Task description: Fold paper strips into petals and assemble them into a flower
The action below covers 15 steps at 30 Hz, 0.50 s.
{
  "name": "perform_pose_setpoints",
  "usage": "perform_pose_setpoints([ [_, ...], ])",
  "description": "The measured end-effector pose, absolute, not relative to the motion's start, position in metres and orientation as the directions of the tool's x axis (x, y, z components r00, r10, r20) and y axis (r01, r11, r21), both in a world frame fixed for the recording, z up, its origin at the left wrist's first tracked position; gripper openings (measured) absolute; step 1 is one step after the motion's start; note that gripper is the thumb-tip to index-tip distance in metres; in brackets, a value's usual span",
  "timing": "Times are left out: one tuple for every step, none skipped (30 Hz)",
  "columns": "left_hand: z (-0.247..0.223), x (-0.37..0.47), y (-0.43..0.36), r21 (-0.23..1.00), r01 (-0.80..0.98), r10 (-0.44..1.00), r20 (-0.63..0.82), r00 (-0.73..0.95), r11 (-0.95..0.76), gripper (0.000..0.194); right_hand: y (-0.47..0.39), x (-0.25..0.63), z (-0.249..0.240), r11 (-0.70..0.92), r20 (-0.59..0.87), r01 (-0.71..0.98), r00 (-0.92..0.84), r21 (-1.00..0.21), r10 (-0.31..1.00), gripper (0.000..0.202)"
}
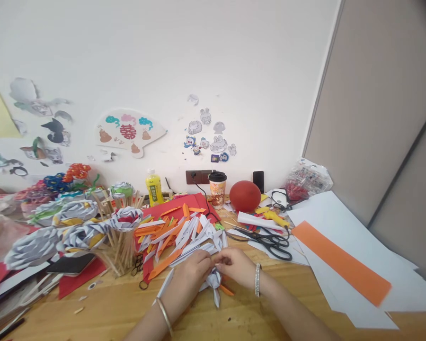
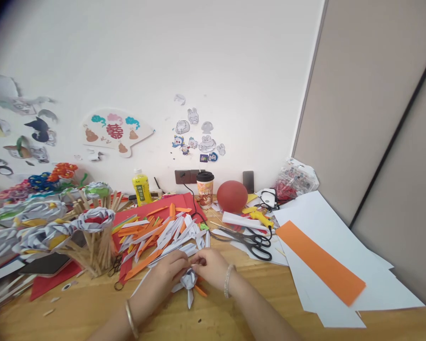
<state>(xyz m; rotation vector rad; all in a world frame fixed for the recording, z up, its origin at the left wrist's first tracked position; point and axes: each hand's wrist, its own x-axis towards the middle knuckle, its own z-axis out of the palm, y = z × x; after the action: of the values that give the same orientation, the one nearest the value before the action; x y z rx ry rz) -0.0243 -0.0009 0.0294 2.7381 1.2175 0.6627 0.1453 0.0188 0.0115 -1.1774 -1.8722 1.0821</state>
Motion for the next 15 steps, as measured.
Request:
perform_pose_setpoints([
  [0.03, -0.024, -0.001, 0.225, 0.695, 0.723, 0.342, 0.6, -0.683, 0.02, 0.019, 0.145, 0.01, 0.225, 0.093, 0.336, -0.366, -0.915, 0.926, 0.022],
  [0.03, -0.024, -0.002, 0.221, 0.696, 0.724, 0.33, 0.606, -0.683, 0.019, 0.019, 0.144, 0.01, 0.209, 0.089, 0.316, -0.354, -0.925, 0.931, 0.022],
  [0.03, -0.024, -0.002, 0.223, 0.697, 0.727, 0.32, 0.608, -0.681, 0.017, 0.019, 0.142, 0.011, 0.207, 0.092, 0.322, -0.338, -0.924, 0.937, 0.022],
  [0.03, -0.024, -0.002, 0.234, 0.699, 0.733, 0.311, 0.605, -0.676, 0.016, 0.018, 0.141, 0.012, 0.223, 0.106, 0.356, -0.32, -0.908, 0.942, 0.022],
  [0.03, -0.024, -0.002, 0.25, 0.701, 0.742, 0.302, 0.599, -0.668, 0.016, 0.017, 0.141, 0.014, 0.254, 0.132, 0.408, -0.304, -0.877, 0.944, 0.021],
  [0.031, -0.024, -0.002, 0.268, 0.705, 0.753, 0.292, 0.59, -0.656, 0.016, 0.015, 0.14, 0.016, 0.287, 0.161, 0.462, -0.292, -0.839, 0.943, 0.02],
  [0.031, -0.024, -0.002, 0.287, 0.71, 0.765, 0.28, 0.58, -0.643, 0.017, 0.014, 0.14, 0.018, 0.314, 0.184, 0.506, -0.29, -0.803, 0.939, 0.02],
  [0.032, -0.023, -0.002, 0.302, 0.715, 0.776, 0.268, 0.571, -0.63, 0.019, 0.013, 0.14, 0.019, 0.331, 0.196, 0.537, -0.294, -0.776, 0.936, 0.02],
  [0.033, -0.023, -0.002, 0.315, 0.72, 0.786, 0.255, 0.564, -0.619, 0.02, 0.013, 0.14, 0.02, 0.338, 0.196, 0.553, -0.301, -0.761, 0.933, 0.02],
  [0.034, -0.022, -0.002, 0.327, 0.722, 0.793, 0.245, 0.558, -0.61, 0.021, 0.013, 0.14, 0.021, 0.336, 0.188, 0.563, -0.304, -0.755, 0.934, 0.02],
  [0.035, -0.022, -0.002, 0.339, 0.721, 0.796, 0.237, 0.557, -0.605, 0.021, 0.013, 0.14, 0.021, 0.33, 0.179, 0.571, -0.306, -0.752, 0.935, 0.02],
  [0.035, -0.021, -0.003, 0.354, 0.717, 0.799, 0.233, 0.554, -0.6, 0.02, 0.013, 0.139, 0.021, 0.327, 0.175, 0.582, -0.304, -0.744, 0.937, 0.019],
  [0.036, -0.02, -0.003, 0.371, 0.715, 0.805, 0.233, 0.546, -0.593, 0.02, 0.013, 0.139, 0.02, 0.328, 0.177, 0.594, -0.299, -0.734, 0.938, 0.017],
  [0.036, -0.019, -0.003, 0.39, 0.715, 0.814, 0.233, 0.533, -0.58, 0.019, 0.013, 0.139, 0.02, 0.331, 0.184, 0.606, -0.293, -0.723, 0.938, 0.016],
  [0.036, -0.019, -0.002, 0.41, 0.717, 0.825, 0.23, 0.516, -0.563, 0.019, 0.012, 0.138, 0.02, 0.338, 0.193, 0.617, -0.291, -0.711, 0.937, 0.015],
])
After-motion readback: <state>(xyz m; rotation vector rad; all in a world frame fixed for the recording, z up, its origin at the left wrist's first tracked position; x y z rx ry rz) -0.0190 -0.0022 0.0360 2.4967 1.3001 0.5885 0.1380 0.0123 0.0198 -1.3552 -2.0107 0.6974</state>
